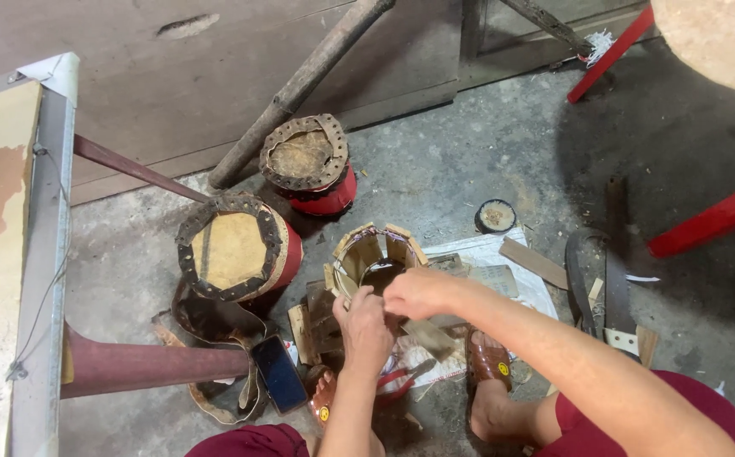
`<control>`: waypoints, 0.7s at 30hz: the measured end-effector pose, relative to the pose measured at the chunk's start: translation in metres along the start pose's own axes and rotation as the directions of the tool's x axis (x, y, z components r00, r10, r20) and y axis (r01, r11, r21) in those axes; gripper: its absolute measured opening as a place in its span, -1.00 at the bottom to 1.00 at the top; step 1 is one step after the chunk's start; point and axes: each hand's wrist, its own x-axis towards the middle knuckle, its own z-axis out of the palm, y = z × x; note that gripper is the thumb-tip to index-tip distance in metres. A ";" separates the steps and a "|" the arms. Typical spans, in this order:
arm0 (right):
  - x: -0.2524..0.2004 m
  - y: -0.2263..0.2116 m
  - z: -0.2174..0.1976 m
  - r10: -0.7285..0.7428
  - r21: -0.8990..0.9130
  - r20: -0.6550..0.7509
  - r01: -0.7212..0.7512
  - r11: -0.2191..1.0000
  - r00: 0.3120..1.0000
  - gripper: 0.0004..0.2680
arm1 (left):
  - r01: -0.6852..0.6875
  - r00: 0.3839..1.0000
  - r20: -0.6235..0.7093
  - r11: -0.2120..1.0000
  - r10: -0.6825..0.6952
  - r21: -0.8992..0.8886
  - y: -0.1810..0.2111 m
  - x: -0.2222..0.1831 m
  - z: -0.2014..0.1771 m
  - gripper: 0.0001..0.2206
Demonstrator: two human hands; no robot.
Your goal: Sanding and scraping the rim of a small wooden drum to repair or finish it, including applying adhesive and using pliers.
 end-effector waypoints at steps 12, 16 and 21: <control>-0.014 -0.019 0.063 0.391 0.944 -0.329 0.292 0.153 0.859 -0.82 | 0.096 0.994 0.046 0.995 -0.095 -0.016 0.009 0.006 0.000 -0.92; -0.024 -0.018 0.083 0.459 0.900 -0.281 0.398 -0.179 0.843 -0.80 | 0.101 0.992 0.080 0.995 -0.100 -0.013 0.018 0.004 -0.004 -0.92; -0.031 -0.024 0.086 0.438 0.822 -0.253 0.431 -0.373 0.863 -0.82 | 0.081 0.994 0.070 0.997 -0.082 0.008 0.016 0.004 0.002 -0.95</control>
